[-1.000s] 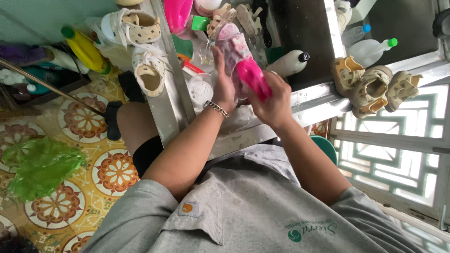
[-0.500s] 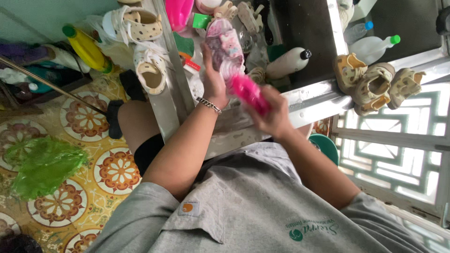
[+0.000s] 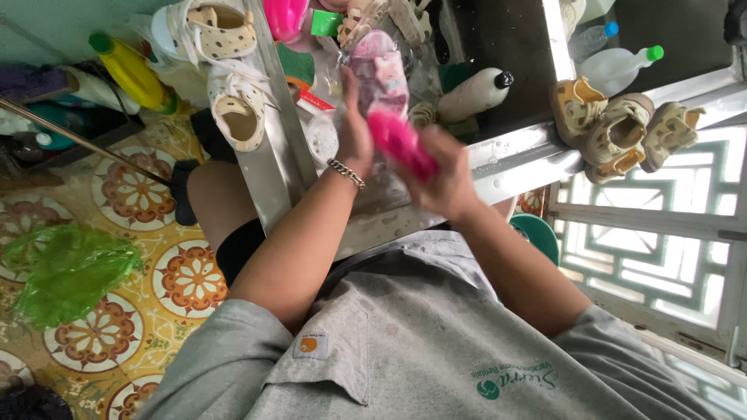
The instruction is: The person washes two shoes by scrubbing them with a pink brush and soapy water at a sink, then rinsing them under a faucet.
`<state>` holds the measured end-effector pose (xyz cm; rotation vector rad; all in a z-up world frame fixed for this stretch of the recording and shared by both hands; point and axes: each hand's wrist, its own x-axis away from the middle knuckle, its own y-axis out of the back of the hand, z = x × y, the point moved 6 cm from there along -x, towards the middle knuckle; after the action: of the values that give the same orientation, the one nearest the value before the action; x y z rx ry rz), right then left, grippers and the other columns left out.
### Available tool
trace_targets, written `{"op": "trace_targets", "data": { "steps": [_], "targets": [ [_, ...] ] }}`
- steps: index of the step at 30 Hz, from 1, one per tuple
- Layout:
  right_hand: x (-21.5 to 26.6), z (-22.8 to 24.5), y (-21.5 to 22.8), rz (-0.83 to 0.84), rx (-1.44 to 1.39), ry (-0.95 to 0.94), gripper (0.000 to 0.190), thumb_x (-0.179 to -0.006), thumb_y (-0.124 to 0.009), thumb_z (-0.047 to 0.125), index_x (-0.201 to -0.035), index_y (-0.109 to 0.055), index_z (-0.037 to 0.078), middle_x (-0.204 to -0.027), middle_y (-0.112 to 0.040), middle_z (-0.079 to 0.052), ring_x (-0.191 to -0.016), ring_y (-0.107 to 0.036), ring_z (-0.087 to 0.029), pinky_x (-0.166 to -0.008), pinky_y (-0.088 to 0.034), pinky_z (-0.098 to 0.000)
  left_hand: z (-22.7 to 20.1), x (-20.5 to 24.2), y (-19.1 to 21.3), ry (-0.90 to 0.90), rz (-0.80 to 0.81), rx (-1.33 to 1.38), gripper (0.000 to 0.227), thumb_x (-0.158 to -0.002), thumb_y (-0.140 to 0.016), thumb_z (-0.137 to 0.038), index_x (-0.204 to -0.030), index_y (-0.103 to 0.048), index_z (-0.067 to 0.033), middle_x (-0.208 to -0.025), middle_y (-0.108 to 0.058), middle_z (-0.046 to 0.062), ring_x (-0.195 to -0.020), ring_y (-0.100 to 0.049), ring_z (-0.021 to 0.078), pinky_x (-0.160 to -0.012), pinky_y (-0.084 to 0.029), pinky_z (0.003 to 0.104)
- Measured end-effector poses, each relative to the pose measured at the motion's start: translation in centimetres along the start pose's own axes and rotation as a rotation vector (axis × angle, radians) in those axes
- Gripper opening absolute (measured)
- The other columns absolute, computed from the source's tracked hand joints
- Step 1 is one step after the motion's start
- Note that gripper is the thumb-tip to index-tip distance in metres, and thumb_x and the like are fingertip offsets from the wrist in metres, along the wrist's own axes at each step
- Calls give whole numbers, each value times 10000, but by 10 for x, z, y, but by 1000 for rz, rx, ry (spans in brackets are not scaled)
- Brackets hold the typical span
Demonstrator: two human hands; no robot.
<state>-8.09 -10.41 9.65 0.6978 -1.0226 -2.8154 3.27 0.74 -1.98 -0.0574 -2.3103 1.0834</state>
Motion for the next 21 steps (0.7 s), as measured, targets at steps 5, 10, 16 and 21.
{"op": "trace_targets", "data": {
  "steps": [5, 10, 16, 21],
  "targets": [
    [7, -24, 12, 10, -59, 72, 83, -1097, -698, 6, -1047, -764, 8, -774, -729, -90, -594, -669, -156, -499, -481, -293, -3, 5, -3, -5, 3, 41, 1228, -811, -722, -901, -1663, -718, -18, -1404, -885, 221, -1143, -910, 400, -939, -781, 495],
    [5, 7, 0, 53, -53, 31, 211, -1190, -756, 55, -983, -736, 25, -775, -687, -86, -610, -632, -210, -548, -496, -378, -12, 11, 2, 57, -40, -183, 1273, -801, -586, -945, -1647, -734, -5, -1281, -919, 220, -1010, -931, 353, -847, -799, 453],
    [-14, -25, 25, 80, 94, 68, 216, -1159, -871, 140, -1202, -862, -72, -855, -786, -135, -726, -783, -276, -644, -677, -383, -12, 11, -6, 85, -49, -77, 1501, -697, -705, -913, -1969, -118, -375, -2112, -138, 31, -1810, -469, 389, -1210, -687, 678],
    [13, -38, 6, 81, -30, -13, 278, -1041, -952, 206, -1038, -738, 28, -901, -694, -175, -752, -643, -397, -677, -511, -496, -19, -4, 13, -105, -51, -126, 1184, -1063, -622, -852, -1972, -285, -174, -2052, -285, 198, -1877, -321, 419, -1525, -328, 608]
  ]
}}
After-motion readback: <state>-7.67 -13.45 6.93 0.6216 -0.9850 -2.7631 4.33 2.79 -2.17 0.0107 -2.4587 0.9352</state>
